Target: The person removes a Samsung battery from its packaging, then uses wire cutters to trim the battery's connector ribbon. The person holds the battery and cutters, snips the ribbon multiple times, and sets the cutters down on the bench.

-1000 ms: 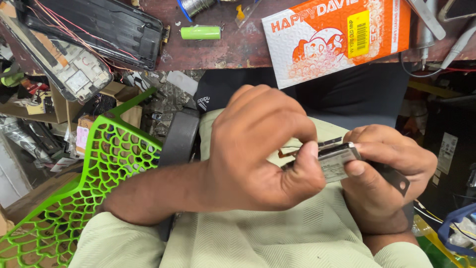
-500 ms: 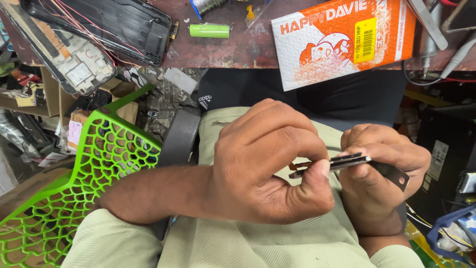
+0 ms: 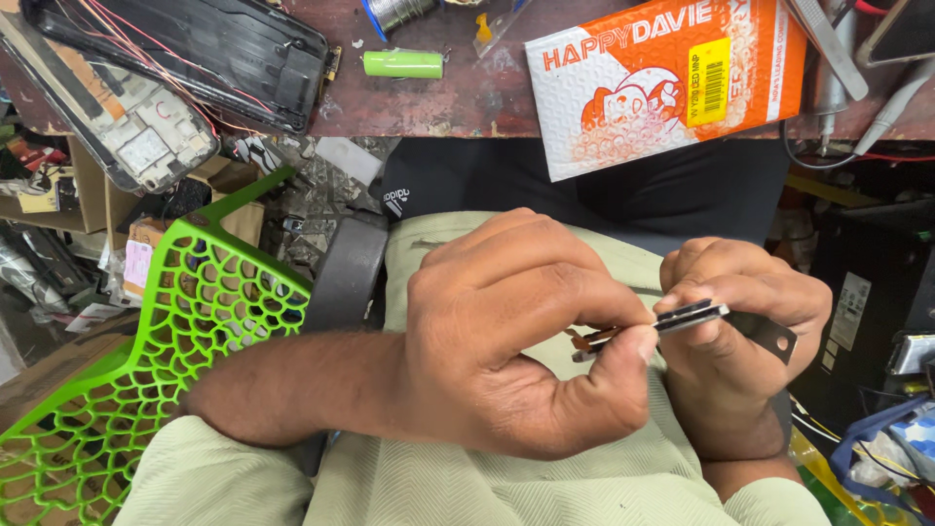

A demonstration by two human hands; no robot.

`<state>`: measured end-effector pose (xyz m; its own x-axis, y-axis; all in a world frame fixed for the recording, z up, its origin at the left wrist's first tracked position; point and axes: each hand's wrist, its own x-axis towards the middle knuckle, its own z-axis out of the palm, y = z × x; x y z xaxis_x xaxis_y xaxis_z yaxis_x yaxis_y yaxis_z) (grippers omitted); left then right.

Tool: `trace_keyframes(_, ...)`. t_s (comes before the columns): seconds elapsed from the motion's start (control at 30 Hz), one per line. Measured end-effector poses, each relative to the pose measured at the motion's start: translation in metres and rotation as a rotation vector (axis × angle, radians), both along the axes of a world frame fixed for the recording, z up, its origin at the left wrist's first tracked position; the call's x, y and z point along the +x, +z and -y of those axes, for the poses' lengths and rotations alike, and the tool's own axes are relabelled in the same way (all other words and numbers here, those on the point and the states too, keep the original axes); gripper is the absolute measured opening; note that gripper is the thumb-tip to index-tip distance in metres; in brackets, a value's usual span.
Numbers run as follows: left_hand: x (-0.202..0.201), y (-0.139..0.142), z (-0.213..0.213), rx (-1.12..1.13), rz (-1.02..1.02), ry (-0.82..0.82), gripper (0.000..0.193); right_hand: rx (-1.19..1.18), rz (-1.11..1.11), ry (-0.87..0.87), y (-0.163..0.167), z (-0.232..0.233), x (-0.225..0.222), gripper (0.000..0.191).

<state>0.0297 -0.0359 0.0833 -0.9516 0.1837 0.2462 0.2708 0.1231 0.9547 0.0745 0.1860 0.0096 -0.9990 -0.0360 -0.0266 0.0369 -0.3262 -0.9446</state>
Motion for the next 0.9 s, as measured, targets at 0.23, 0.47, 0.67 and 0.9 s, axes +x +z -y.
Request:
trace_keyframes(0.23,-0.0029,-0.0031,0.0066,0.013,0.073,-0.069,0.013,-0.034,0.028,-0.035,-0.0025,0.0007,-0.0008,0.028)
trace_keyframes(0.47,-0.0038,-0.0069,0.0037,0.012,0.095,-0.094,0.014,-0.047,0.038,-0.032,-0.0059,-0.0016,-0.0031,0.028)
trace_keyframes(0.67,-0.0032,-0.0064,0.0018,0.015,0.088,-0.078,0.012,-0.018,0.047,-0.011,-0.002,0.0026,-0.0052,0.025)
trace_keyframes(0.9,-0.0032,-0.0068,0.0003,0.004,0.07,-0.068,0.013,-0.001,0.063,0.005,-0.0018,0.0025,-0.0059,0.026)
